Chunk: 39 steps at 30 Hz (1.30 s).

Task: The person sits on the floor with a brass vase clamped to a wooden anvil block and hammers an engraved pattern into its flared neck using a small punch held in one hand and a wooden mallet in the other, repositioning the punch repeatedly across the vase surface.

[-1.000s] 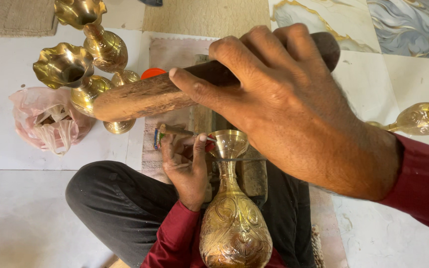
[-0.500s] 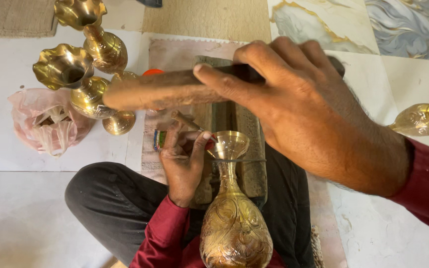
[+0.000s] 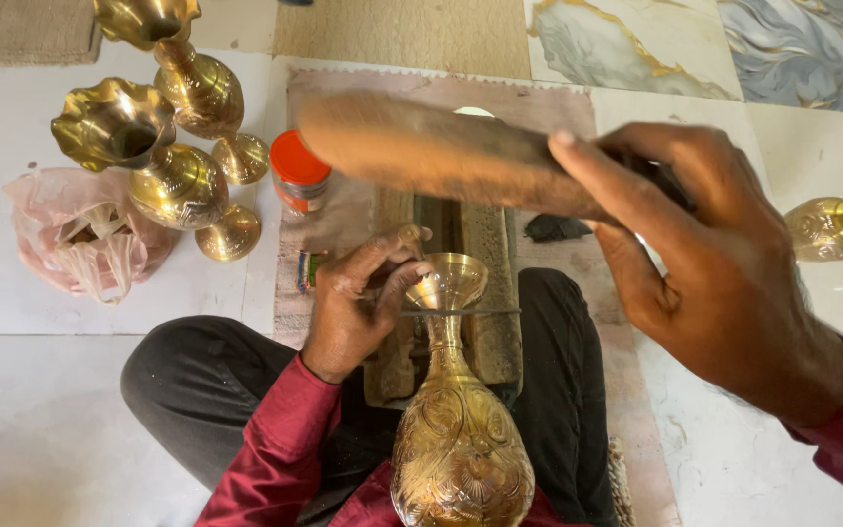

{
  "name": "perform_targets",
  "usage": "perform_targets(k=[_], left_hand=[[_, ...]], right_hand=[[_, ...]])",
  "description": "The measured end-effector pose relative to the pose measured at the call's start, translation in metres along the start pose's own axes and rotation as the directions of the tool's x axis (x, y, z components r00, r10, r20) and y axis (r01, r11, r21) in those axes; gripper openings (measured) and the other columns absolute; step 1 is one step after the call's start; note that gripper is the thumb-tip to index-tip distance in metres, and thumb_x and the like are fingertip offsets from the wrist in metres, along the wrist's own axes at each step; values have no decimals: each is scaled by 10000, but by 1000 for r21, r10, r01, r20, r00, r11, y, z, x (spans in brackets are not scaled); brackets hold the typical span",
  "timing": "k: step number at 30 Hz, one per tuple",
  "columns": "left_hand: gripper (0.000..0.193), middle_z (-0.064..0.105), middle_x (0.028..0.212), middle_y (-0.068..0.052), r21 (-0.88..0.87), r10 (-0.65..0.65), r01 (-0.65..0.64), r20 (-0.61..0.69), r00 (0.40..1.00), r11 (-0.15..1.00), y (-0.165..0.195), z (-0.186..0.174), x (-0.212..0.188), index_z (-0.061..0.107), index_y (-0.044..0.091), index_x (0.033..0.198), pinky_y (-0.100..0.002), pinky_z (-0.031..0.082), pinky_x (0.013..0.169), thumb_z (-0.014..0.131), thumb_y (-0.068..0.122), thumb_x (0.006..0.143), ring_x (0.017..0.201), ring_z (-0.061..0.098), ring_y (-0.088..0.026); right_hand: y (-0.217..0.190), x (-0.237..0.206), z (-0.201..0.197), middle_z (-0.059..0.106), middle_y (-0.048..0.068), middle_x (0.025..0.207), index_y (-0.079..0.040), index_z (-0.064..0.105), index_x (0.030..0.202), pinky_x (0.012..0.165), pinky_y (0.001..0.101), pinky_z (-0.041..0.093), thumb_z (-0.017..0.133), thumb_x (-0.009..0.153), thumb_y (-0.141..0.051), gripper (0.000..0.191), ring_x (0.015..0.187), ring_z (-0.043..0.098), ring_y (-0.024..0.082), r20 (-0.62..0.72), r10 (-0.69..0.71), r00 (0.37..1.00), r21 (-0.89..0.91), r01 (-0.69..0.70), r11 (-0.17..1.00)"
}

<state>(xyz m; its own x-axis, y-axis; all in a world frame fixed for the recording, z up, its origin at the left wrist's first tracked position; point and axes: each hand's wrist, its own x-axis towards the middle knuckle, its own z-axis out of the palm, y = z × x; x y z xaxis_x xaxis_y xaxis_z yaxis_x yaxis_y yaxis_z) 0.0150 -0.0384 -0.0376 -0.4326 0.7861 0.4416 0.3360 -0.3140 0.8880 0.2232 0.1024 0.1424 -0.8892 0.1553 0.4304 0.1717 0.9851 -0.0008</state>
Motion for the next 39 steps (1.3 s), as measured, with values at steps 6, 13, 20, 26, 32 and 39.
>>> perform_targets(k=[6, 13, 20, 26, 32, 39], left_hand=[[290, 800, 1029, -77, 25, -55, 53, 124, 991, 998, -2, -6, 7, 696, 30, 1200, -250, 666, 795, 744, -39, 923, 944, 779, -119], [434, 755, 1206, -104, 28, 48, -57, 255, 966, 998, -1, -14, 17, 655, 44, 1305, -295, 654, 899, 733, -79, 896, 1084, 771, -191], [493, 731, 1302, -106, 24, 134, -151, 344, 929, 988, 5, -20, 29, 671, 79, 1320, -320, 646, 954, 719, -113, 868, 1128, 763, -217], [466, 744, 1255, -120, 17, 123, -139, 364, 923, 990, 2, -22, 32, 672, 67, 1298, -324, 652, 901, 706, -98, 864, 1070, 778, -219], [389, 762, 1195, -116, 132, 165, -216, 319, 933, 967, -6, -21, 26, 680, 82, 1255, -314, 643, 850, 780, 2, 887, 1031, 779, -211], [428, 770, 1164, -115, 36, 181, -191, 180, 967, 981, -12, -15, 10, 661, 62, 1315, -300, 630, 878, 757, -26, 908, 1012, 768, -200]], right_hand=[[6, -31, 16, 608, 145, 1211, -141, 583, 1423, 857, 385, 554, 683, 875, 21, 580, 1056, 607, 269, 3, 84, 996, 8, -84, 996], [3, -62, 23, 572, 149, 1272, -175, 561, 1412, 966, 355, 529, 668, 915, -5, 536, 1164, 591, 229, -115, 284, 952, 232, -253, 939], [-6, -67, 19, 654, 145, 1171, -90, 649, 1384, 867, 471, 505, 725, 837, 100, 584, 1042, 612, 298, -63, 255, 965, -161, -262, 952], [-7, -57, 16, 609, 195, 1224, -57, 594, 1388, 863, 389, 576, 720, 863, 72, 555, 1117, 630, 319, -111, 287, 952, 51, -283, 958], [-2, -47, 20, 604, 185, 1202, -78, 595, 1365, 874, 415, 547, 719, 847, 82, 555, 1100, 628, 309, -129, 167, 977, 6, -168, 986], [22, -42, 32, 633, 98, 1271, -161, 640, 1458, 922, 386, 451, 693, 940, 70, 570, 1063, 586, 221, 36, 52, 998, -96, -48, 994]])
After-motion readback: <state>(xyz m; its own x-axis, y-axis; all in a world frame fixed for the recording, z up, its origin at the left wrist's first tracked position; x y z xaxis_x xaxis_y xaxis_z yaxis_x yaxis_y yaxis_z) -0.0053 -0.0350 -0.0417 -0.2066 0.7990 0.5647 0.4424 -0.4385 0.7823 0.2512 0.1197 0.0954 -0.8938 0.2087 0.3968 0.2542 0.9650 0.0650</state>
